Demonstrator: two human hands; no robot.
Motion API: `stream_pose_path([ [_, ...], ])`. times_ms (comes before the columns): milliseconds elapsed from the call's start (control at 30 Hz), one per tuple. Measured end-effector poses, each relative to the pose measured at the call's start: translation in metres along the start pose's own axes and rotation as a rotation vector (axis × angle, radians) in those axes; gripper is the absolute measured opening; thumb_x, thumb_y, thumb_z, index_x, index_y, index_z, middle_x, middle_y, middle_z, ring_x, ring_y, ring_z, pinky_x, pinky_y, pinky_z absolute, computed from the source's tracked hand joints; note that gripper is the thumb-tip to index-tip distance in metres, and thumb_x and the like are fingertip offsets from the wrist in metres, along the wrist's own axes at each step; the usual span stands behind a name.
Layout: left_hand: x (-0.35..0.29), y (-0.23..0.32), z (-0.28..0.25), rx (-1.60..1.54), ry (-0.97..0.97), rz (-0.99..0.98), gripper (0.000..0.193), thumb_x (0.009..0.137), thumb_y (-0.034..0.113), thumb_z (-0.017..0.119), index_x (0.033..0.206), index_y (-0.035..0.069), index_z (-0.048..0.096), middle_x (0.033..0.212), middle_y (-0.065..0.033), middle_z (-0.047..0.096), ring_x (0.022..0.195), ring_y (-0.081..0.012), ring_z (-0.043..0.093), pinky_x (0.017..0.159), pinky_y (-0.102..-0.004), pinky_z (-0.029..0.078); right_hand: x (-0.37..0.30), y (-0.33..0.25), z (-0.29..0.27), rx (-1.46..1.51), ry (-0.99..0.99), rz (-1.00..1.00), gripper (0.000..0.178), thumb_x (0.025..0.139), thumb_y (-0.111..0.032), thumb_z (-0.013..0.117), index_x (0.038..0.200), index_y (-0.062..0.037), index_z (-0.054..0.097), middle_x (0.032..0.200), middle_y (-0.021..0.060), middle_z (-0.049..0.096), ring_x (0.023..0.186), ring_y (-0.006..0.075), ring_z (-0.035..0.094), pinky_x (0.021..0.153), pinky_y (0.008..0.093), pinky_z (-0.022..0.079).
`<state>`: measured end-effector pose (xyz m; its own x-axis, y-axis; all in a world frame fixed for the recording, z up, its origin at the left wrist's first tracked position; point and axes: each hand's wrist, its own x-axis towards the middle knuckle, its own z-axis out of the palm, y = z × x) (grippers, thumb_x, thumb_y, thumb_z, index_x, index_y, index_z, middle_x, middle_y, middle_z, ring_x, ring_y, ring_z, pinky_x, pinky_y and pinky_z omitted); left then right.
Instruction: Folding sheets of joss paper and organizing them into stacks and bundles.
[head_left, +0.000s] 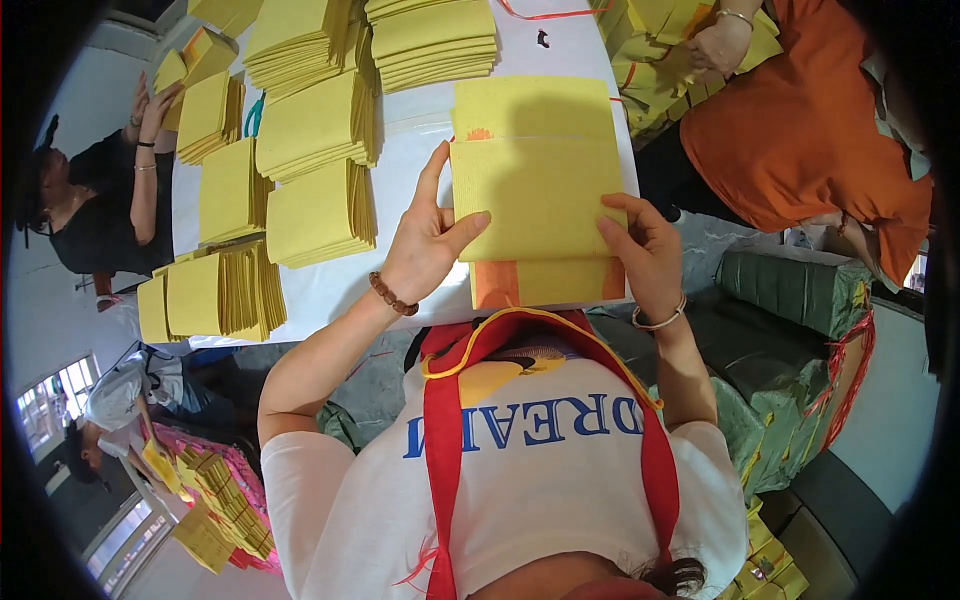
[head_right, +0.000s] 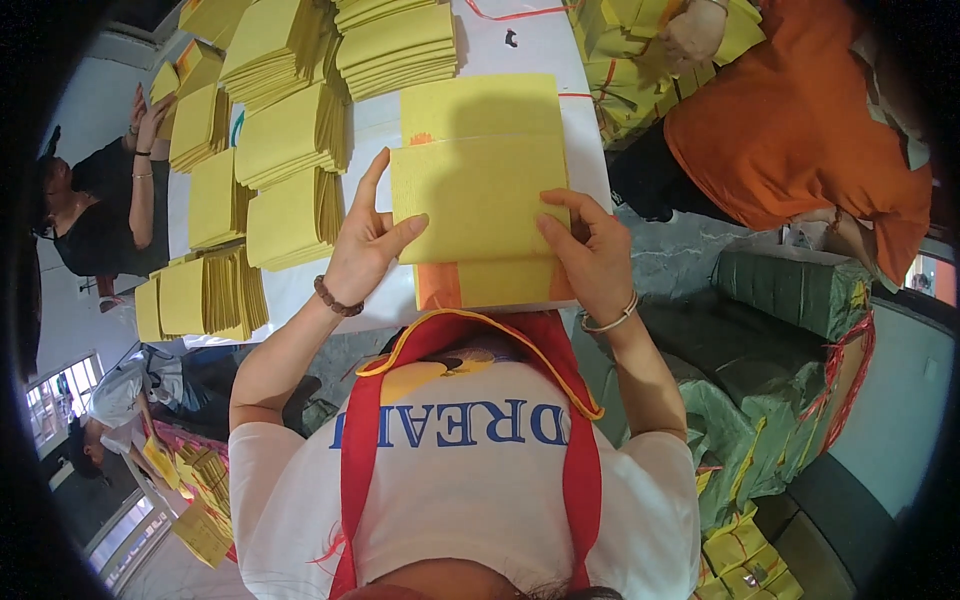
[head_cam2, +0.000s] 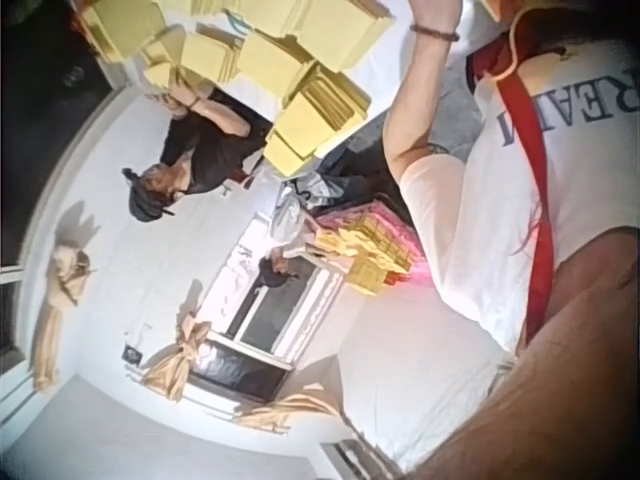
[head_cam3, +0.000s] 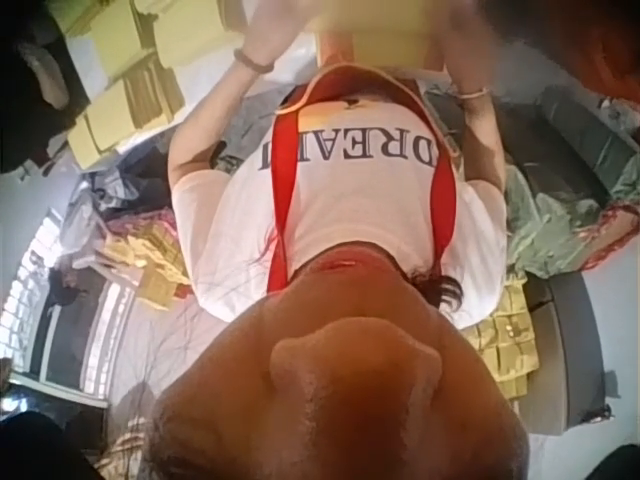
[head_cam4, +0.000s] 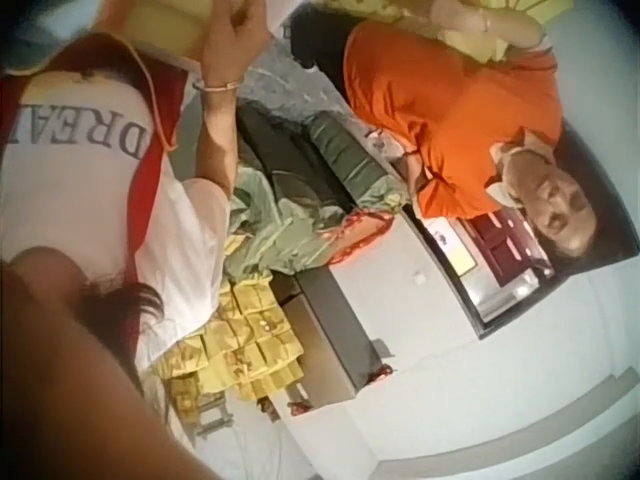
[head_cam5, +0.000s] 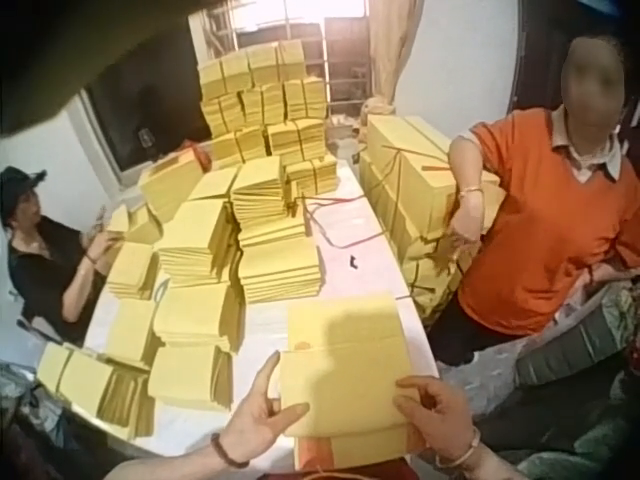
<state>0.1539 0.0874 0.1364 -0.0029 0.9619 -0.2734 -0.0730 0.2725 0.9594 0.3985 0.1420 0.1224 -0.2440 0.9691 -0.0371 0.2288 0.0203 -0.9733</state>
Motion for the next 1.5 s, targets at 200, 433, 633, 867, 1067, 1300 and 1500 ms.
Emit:
stream_pose_path([
  [200, 0.002, 0.002, 0.001, 0.056, 0.024, -0.018, 0.077, 0.086, 0.005, 0.057, 0.143, 0.007, 0.005, 0.079, -0.0088, 0.066, 0.067, -0.0048, 0.056, 0.06, -0.0203, 0.042, 0.001, 0.002, 0.003, -0.014, 0.028, 0.01, 0.02, 0.078, -0.007, 0.065, 0.098, -0.0014, 0.063, 0.057, -0.0059, 0.04, 0.052, 0.0025, 0.032, 0.046, 0.0207, 0.025],
  [433, -0.002, -0.001, -0.004, 0.132, 0.072, 0.0, 0.069, 0.087, 0.007, 0.057, 0.141, 0.003, 0.013, 0.064, 0.0, 0.058, 0.055, -0.0032, 0.047, 0.051, -0.0197, 0.036, 0.004, 0.002, 0.005, -0.018, 0.046, 0.0, 0.02, 0.077, -0.008, 0.065, 0.097, -0.0014, 0.063, 0.058, -0.0051, 0.04, 0.052, 0.0032, 0.033, 0.047, 0.0204, 0.027],
  [633, -0.006, 0.033, -0.002, 1.073, 0.18, 0.774, 0.047, 0.076, 0.013, 0.066, 0.119, 0.004, 0.052, 0.111, -0.014, 0.056, 0.1, -0.0299, 0.052, 0.086, -0.0396, 0.039, 0.005, 0.009, 0.002, -0.073, 0.056, 0.01, 0.02, 0.077, -0.008, 0.064, 0.096, -0.0011, 0.063, 0.058, -0.0039, 0.04, 0.053, 0.0042, 0.032, 0.047, 0.0215, 0.027],
  [867, 0.008, 0.016, 0.045, 1.23, -0.239, 0.83, 0.07, 0.076, 0.041, 0.061, 0.131, 0.004, 0.04, 0.135, -0.0139, 0.039, 0.126, -0.0302, 0.036, 0.104, -0.0434, 0.026, 0.004, 0.001, 0.005, -0.023, 0.06, 0.01, 0.021, 0.078, -0.008, 0.063, 0.098, -0.0005, 0.062, 0.061, -0.0023, 0.05, 0.054, 0.0029, 0.039, 0.048, 0.0209, 0.032],
  [1067, 0.013, 0.008, 0.045, 1.323, -0.274, 0.763, 0.079, 0.075, 0.05, 0.057, 0.135, 0.003, 0.034, 0.139, -0.0141, 0.034, 0.129, -0.0297, 0.031, 0.106, -0.0429, 0.023, 0.003, 0.002, 0.002, -0.058, 0.039, 0.041, 0.021, 0.079, -0.009, 0.062, 0.098, -0.0006, 0.062, 0.061, 0.001, 0.052, 0.053, 0.0046, 0.041, 0.048, 0.0206, 0.033],
  [1300, 0.014, -0.003, 0.042, 1.36, -0.306, 0.748, 0.077, 0.078, 0.055, 0.049, 0.134, 0.003, 0.035, 0.141, -0.0139, 0.031, 0.132, -0.0283, 0.026, 0.108, -0.0436, 0.016, -0.01, -0.029, 0.004, -0.917, 0.177, -0.546, 0.046, 0.078, -0.029, 0.064, 0.118, -0.0092, 0.055, 0.121, 0.0116, 0.052, 0.103, 0.0247, 0.053, 0.09, 0.0448, 0.034],
  [1500, 0.017, -0.004, 0.032, 1.348, -0.319, 0.77, 0.072, 0.078, 0.048, 0.055, 0.13, 0.001, 0.039, 0.139, -0.0166, 0.033, 0.131, -0.0289, 0.026, 0.107, -0.0442, 0.017, -0.03, -0.013, 0.003, -1.074, -0.429, -0.558, 0.066, 0.082, -0.053, 0.049, 0.134, -0.0129, 0.041, 0.143, 0.01, 0.03, 0.134, 0.027, 0.025, 0.104, 0.0602, 0.002],
])
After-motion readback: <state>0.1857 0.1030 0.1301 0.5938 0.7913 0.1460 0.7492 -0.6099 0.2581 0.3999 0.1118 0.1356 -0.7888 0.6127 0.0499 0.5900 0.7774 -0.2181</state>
